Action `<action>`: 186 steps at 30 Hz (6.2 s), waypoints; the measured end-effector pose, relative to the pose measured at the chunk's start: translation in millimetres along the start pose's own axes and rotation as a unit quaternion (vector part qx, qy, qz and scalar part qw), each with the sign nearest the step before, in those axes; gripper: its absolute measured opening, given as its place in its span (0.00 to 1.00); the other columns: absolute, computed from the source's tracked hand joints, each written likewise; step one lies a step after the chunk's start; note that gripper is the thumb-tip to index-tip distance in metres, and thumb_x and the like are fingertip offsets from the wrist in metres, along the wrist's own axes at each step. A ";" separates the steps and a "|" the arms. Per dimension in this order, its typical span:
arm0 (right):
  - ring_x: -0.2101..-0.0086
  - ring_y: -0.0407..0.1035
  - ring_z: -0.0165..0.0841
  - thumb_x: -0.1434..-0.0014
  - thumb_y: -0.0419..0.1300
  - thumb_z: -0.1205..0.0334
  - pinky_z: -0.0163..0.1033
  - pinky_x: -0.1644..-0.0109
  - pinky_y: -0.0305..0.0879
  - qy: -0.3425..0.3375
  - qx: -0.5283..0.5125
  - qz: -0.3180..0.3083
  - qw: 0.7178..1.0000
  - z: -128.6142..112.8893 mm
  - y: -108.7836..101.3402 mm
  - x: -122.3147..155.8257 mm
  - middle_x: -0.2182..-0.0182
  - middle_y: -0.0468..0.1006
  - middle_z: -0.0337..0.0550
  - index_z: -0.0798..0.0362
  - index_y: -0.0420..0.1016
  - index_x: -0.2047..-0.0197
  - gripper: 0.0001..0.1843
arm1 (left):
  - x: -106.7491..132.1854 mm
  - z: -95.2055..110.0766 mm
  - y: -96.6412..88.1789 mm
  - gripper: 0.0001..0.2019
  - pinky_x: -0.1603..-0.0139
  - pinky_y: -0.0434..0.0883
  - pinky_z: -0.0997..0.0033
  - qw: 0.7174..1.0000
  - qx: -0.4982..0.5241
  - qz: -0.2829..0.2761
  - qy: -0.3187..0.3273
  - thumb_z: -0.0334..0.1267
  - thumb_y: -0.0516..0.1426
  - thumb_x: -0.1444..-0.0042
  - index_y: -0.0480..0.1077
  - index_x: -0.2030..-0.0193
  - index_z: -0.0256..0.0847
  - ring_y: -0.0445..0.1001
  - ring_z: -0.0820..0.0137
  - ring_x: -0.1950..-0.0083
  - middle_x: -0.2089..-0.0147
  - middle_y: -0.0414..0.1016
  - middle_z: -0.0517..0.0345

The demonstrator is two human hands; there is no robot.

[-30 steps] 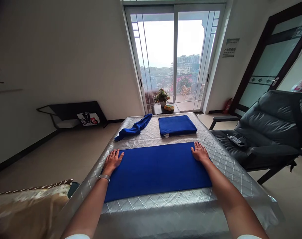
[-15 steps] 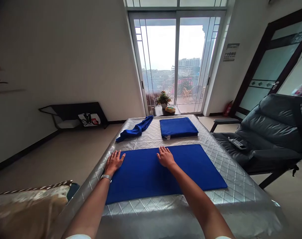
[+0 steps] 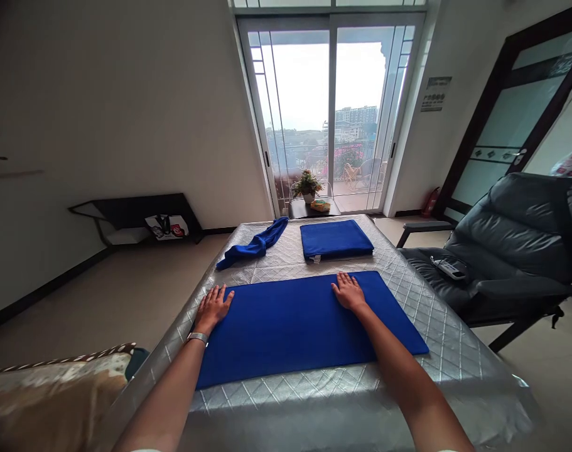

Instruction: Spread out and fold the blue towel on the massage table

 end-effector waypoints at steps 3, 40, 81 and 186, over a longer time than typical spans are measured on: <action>0.26 0.38 0.35 0.27 0.34 0.47 0.47 0.24 0.33 0.060 0.023 0.014 0.998 57.4 -3.8 1.1 0.24 0.45 0.47 0.57 0.46 0.22 0.37 | 1.1 0.2 -0.8 0.36 0.23 0.49 0.49 1.000 -0.005 0.013 0.005 0.57 0.39 0.31 0.58 0.26 0.35 0.52 0.55 0.23 0.23 0.55 0.41; 0.27 0.41 0.38 0.29 0.37 0.49 0.46 0.25 0.38 0.114 0.007 0.067 0.991 110.5 -3.8 7.0 0.25 0.49 0.51 0.62 0.49 0.24 0.38 | 57.8 245.8 1.0 0.26 0.25 0.55 0.53 0.952 0.154 -0.064 0.257 0.48 0.46 0.30 0.66 0.31 0.40 0.60 0.58 0.26 0.27 0.64 0.44; 0.28 0.49 0.42 0.33 0.42 0.68 0.50 0.25 0.40 0.001 0.083 0.058 0.995 -28.3 -24.7 3.6 0.28 0.57 0.57 0.64 0.58 0.27 0.33 | -0.7 -6.3 -1.3 0.32 0.24 0.50 0.46 1.000 0.003 0.003 0.016 0.56 0.42 0.30 0.57 0.25 0.42 0.52 0.56 0.22 0.23 0.55 0.45; 0.26 0.40 0.37 0.28 0.37 0.48 0.45 0.24 0.33 -0.148 -0.075 0.020 0.986 -145.4 6.3 9.3 0.25 0.49 0.51 0.63 0.51 0.24 0.38 | 10.2 5.8 -11.9 0.35 0.24 0.49 0.46 1.000 -0.004 -0.010 -0.011 0.59 0.40 0.31 0.57 0.25 0.42 0.51 0.51 0.22 0.22 0.53 0.43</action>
Point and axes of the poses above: each hand's wrist, its own x-axis away from the middle knuckle, its own y-axis out of the palm, z = x × y, the point moved 1 cm from there along -x, towards the middle knuckle
